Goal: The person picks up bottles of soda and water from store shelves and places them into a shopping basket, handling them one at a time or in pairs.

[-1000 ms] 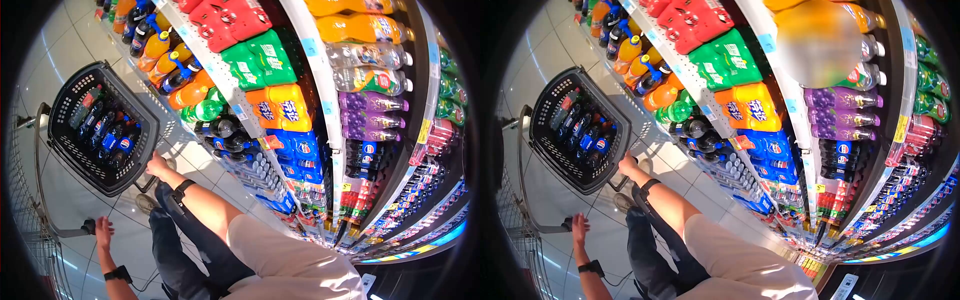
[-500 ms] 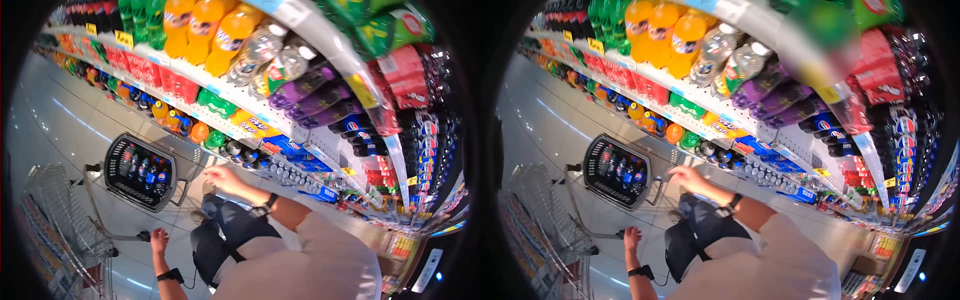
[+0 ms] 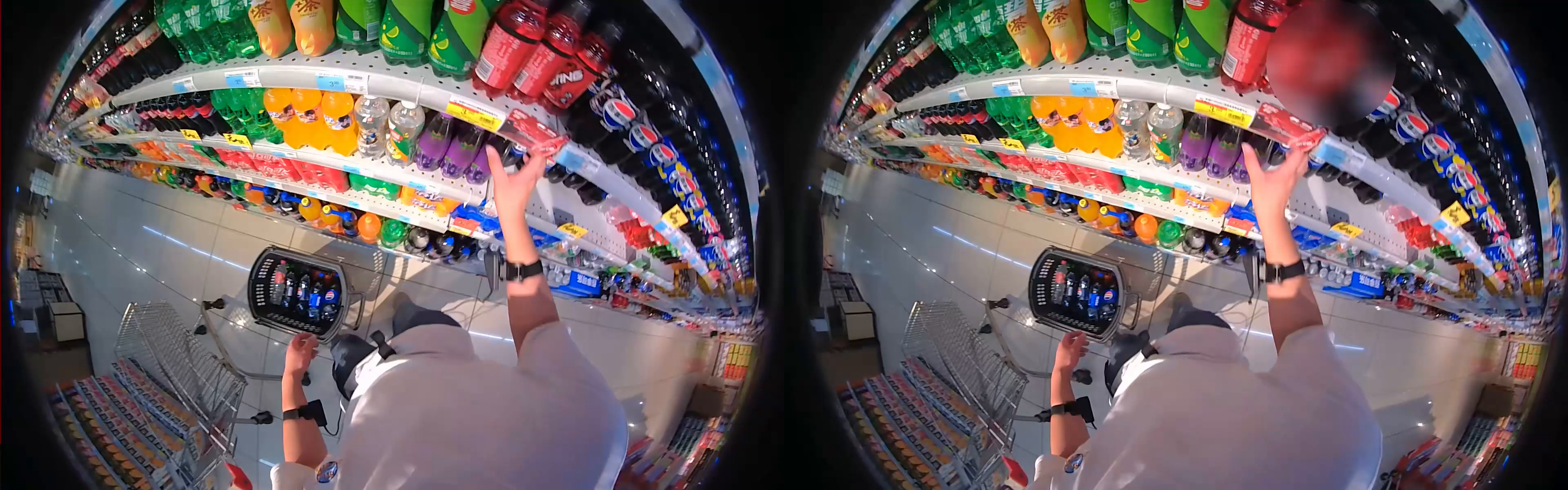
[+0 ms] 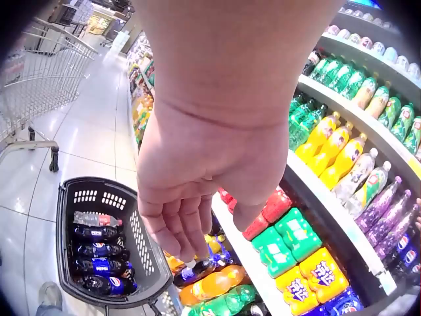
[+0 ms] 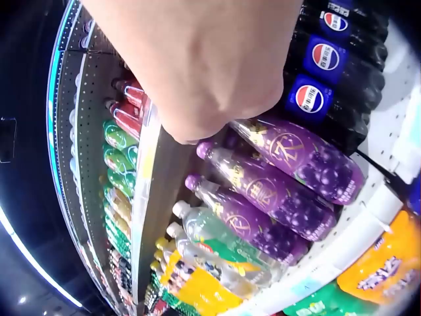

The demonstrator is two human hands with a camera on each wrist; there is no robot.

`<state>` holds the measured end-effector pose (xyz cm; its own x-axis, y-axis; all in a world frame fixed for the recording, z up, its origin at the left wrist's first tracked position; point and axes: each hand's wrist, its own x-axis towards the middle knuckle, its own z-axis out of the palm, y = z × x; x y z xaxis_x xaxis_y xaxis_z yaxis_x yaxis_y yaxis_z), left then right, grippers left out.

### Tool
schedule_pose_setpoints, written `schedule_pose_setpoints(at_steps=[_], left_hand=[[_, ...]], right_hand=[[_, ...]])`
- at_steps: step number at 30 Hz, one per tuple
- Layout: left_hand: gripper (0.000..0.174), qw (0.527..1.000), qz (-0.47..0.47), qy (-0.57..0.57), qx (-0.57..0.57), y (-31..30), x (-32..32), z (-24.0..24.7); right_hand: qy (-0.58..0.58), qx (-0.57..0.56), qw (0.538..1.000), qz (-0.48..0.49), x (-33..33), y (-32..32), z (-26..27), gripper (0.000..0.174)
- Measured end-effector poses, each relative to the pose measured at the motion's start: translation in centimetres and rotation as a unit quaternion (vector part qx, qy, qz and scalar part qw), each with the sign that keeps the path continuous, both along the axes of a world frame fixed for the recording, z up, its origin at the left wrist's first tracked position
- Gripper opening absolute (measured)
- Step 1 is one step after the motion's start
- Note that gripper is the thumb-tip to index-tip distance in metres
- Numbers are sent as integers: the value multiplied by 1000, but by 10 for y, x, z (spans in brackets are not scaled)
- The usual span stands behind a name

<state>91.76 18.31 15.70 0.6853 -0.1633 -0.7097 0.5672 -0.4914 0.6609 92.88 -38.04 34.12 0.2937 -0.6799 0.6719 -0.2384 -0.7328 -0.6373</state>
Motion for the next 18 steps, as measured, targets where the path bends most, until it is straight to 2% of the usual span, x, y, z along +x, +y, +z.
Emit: schedule_pose_setpoints(at_steps=[2,3,5,6,7,12,15,17,18], left_hand=[[35,999,-21,-10,22,16,10,15],[35,999,-36,-14,37,27,15,22],[36,998,-39,-25,36,55,24,31],[37,999,-34,-26,30,70,28,35],[37,999,-28,-26,23,83,33,40],[34,998,20,-34,44,151,43,58],[34,997,44,-34,45,188,36,51],[35,996,72,-25,42,201,28,45],[35,996,74,-15,38,205,26,41]], right_hand=[[-3,-30,999,-34,10,7,8,81],[-1,-51,997,-62,15,7,0,79],[2,-50,997,-61,22,19,2,71],[13,-43,998,-36,23,25,4,63],[15,-47,995,-87,30,34,2,57],[48,-29,984,-168,53,24,-17,59],[71,-78,972,-212,64,8,-31,59],[94,-62,966,-234,70,9,-32,60],[94,-85,967,-222,70,9,-32,65]])
